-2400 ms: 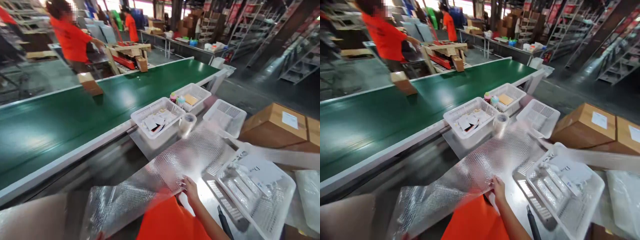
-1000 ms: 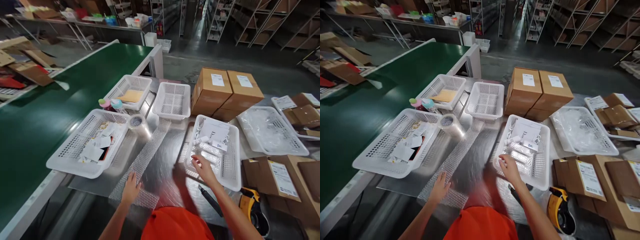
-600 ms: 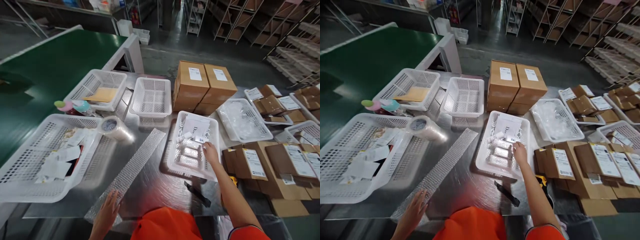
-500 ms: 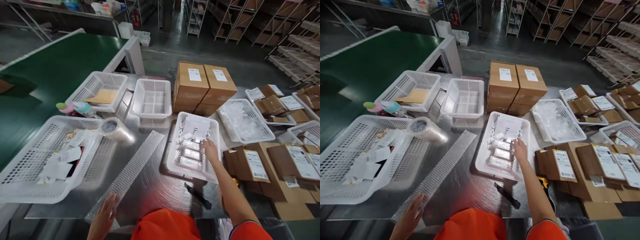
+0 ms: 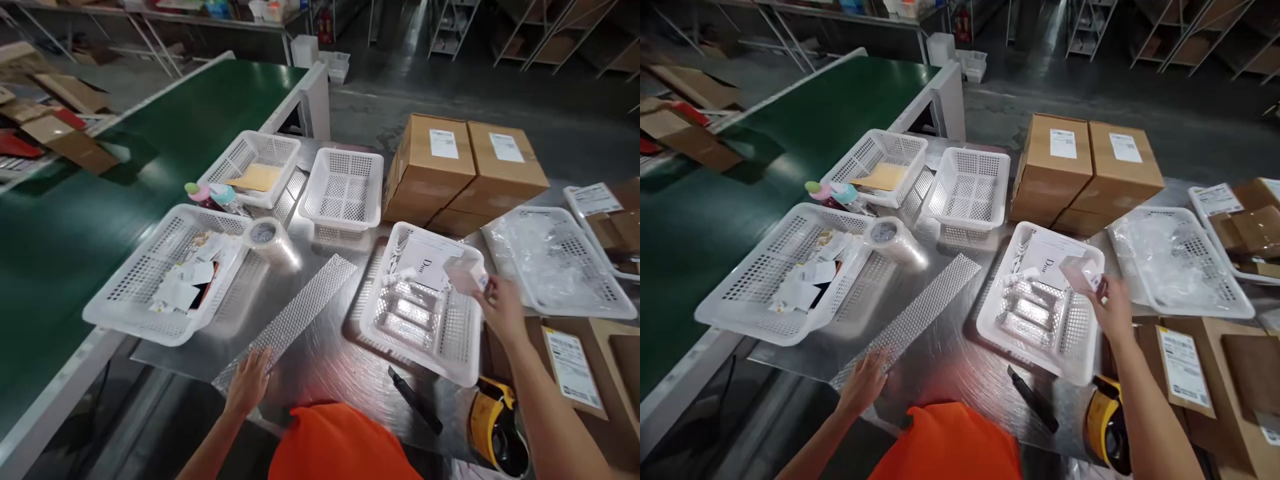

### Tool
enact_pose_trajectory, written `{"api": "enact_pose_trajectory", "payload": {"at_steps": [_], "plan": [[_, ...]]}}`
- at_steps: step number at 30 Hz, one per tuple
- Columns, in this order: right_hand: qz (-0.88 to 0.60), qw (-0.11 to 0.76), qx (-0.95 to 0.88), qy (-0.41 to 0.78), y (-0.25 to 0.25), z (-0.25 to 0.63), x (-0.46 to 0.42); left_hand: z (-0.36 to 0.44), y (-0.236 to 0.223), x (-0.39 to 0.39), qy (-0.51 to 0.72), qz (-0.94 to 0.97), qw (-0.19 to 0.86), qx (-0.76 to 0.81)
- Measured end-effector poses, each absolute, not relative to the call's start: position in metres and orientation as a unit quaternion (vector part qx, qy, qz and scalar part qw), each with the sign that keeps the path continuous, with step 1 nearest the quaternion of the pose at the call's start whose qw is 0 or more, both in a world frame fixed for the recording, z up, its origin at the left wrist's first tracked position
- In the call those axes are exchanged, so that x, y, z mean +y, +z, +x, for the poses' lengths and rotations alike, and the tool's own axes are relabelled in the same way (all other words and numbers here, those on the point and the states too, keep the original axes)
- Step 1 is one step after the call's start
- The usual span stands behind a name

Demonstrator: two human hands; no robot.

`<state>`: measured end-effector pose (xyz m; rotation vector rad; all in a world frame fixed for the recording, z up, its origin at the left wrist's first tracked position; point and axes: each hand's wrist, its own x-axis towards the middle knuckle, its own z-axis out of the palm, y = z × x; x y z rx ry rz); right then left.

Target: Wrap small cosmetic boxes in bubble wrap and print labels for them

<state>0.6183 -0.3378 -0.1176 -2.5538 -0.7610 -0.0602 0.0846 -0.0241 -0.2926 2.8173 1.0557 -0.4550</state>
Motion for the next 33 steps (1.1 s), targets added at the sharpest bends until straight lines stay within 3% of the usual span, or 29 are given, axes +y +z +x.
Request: {"api": "enact_pose_trajectory", "payload": {"at_steps": [3,5,8,11,16,21,23,33], "plan": [[-0.843,0.484,-0.235,0.024,-0.067,0.582,-0.321,0.093,-0.281,-0.028,-0.159,0.912,0.063,0.373],[-0.788,0.576,-0.199,0.085,-0.037,0.552,-0.293,0.096,-0.275,-0.029,-0.164,0.907,0.073,0.382],[-0.72,0.662,-0.117,0.173,-0.018,0.513,-0.238,0.099,-0.268,-0.03,-0.174,0.902,0.079,0.388],[-0.673,0.687,-0.094,0.258,-0.039,0.489,-0.181,0.102,-0.264,-0.031,-0.177,0.897,0.08,0.396],[-0.725,0.569,-0.197,0.335,-0.119,0.458,-0.1,0.105,-0.26,-0.035,-0.173,0.897,0.075,0.399],[-0.892,0.196,-0.275,0.301,-0.175,0.423,-0.043,0.104,-0.263,-0.033,-0.166,0.891,0.1,0.411],[-0.911,0.108,-0.284,0.279,-0.188,0.412,-0.027,0.103,-0.265,-0.031,-0.163,0.888,0.117,0.415],[-0.91,-0.032,-0.352,0.219,-0.222,0.394,0.003,0.105,-0.258,-0.025,-0.187,0.871,0.16,0.425]]}}
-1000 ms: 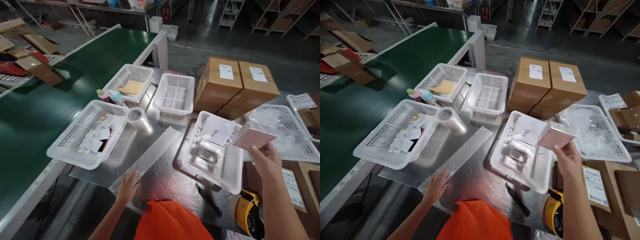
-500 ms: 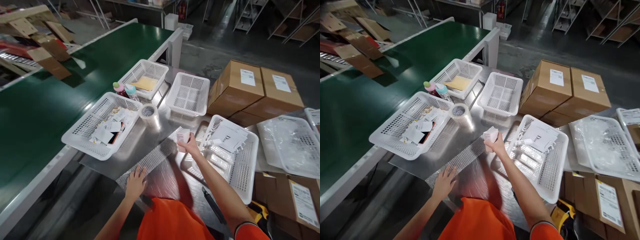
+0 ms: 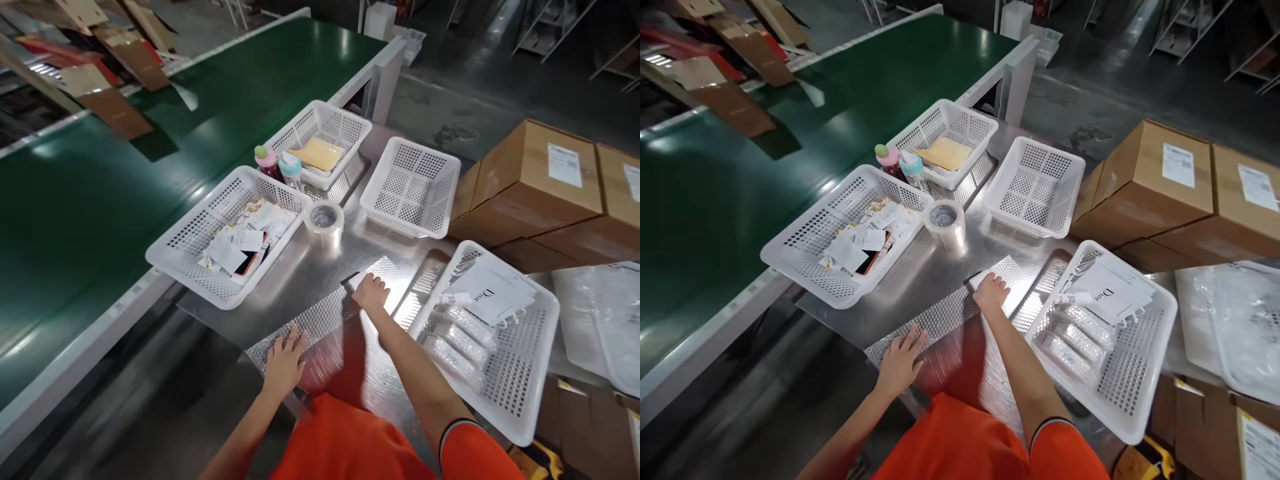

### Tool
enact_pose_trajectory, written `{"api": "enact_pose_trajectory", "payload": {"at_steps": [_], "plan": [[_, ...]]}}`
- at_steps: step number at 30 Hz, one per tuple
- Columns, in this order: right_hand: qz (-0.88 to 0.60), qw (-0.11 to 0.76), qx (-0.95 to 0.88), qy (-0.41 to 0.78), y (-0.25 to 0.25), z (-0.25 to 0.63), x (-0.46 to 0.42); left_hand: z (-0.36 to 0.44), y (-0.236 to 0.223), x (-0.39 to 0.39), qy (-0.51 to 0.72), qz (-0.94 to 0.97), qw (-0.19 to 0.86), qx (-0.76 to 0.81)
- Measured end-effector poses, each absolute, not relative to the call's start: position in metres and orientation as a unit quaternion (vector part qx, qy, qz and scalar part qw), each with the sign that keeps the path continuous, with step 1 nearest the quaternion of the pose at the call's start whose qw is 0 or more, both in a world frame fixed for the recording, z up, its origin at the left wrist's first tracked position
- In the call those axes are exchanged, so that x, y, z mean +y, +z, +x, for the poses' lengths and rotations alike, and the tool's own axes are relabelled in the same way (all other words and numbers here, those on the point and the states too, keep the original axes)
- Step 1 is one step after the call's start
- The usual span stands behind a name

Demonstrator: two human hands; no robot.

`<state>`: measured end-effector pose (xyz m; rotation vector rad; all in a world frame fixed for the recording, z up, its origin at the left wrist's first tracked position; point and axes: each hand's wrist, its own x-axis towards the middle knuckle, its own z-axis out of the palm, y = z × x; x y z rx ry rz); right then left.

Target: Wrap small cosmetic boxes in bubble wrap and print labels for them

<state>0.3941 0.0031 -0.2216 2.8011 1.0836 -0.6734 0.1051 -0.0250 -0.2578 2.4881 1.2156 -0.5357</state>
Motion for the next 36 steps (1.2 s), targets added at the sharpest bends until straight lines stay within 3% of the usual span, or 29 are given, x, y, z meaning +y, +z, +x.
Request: {"api": "enact_pose_trajectory", "payload": {"at_steps": [8,13,17,21,33,36], "plan": [[0.905,0.018,0.379,-0.192,-0.233,0.391,-0.005,0.106,-0.257,-0.024,-0.194,0.868,0.165,0.427],[0.882,0.018,0.43,-0.192,-0.205,0.42,-0.004,0.106,-0.256,-0.024,-0.178,0.876,0.152,0.421],[0.749,0.029,0.65,-0.123,-0.18,0.443,-0.006,0.105,-0.255,-0.025,-0.162,0.886,0.132,0.415],[0.626,0.079,0.763,-0.139,-0.19,0.44,-0.01,0.105,-0.256,-0.025,-0.159,0.887,0.126,0.415],[0.627,0.111,0.742,-0.209,-0.227,0.422,-0.007,0.105,-0.258,-0.026,-0.149,0.879,0.147,0.428],[0.654,0.076,0.713,-0.242,-0.226,0.431,-0.007,0.104,-0.257,-0.025,-0.147,0.876,0.158,0.431]]}}
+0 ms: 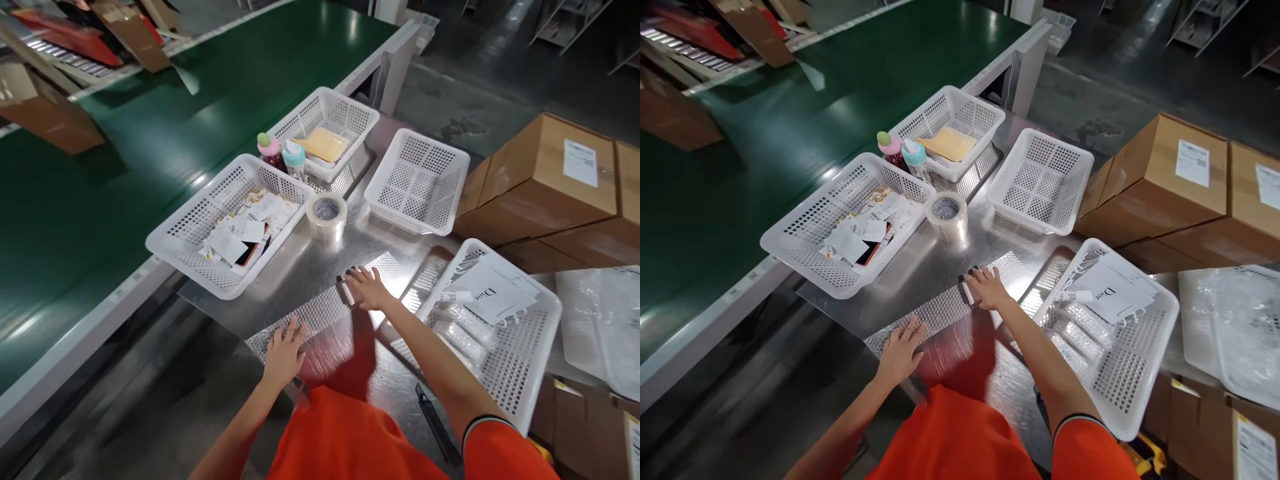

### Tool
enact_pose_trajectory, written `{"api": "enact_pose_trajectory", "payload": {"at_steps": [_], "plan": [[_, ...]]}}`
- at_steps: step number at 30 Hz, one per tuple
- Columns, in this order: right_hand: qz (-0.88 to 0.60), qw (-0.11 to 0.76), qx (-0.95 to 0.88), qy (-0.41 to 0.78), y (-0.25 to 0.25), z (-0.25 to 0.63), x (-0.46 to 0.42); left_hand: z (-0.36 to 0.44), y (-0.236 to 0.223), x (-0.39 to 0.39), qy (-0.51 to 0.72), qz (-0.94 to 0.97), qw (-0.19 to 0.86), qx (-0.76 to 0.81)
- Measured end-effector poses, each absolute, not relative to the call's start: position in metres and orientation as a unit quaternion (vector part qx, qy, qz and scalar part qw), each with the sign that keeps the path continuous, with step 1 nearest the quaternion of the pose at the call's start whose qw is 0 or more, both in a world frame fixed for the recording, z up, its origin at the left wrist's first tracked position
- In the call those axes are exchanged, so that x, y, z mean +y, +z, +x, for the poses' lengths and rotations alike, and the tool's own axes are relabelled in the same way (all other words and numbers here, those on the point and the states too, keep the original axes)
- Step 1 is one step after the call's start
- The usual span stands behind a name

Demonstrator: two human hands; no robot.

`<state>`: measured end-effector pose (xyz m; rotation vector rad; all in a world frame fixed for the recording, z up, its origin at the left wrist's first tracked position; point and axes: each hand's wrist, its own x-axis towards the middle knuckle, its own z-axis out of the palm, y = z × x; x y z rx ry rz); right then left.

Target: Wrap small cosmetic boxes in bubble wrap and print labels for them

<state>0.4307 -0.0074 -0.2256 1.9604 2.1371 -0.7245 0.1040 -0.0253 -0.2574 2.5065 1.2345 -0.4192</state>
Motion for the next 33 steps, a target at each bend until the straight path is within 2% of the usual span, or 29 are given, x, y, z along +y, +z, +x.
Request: {"api": "enact_pose_trajectory", "payload": {"at_steps": [4,8,13,18,22,33], "plan": [[0.826,-0.018,0.528,-0.196,-0.221,0.469,-0.009,0.111,-0.254,-0.018,-0.117,0.864,0.18,0.455],[0.914,0.021,0.368,-0.172,-0.222,0.51,-0.012,0.146,-0.25,-0.007,-0.014,0.843,0.233,0.485],[0.919,0.052,0.344,-0.184,-0.235,0.523,-0.01,0.224,-0.246,0.007,0.019,0.837,0.298,0.458],[0.919,0.063,0.338,-0.194,-0.245,0.522,-0.006,0.281,-0.247,0.016,-0.051,0.854,0.3,0.423],[0.916,0.064,0.337,-0.209,-0.248,0.526,-0.007,0.293,-0.253,0.017,-0.089,0.845,0.3,0.433],[0.908,0.051,0.34,-0.241,-0.25,0.531,-0.008,0.287,-0.264,0.009,-0.017,0.834,0.307,0.459]]}}
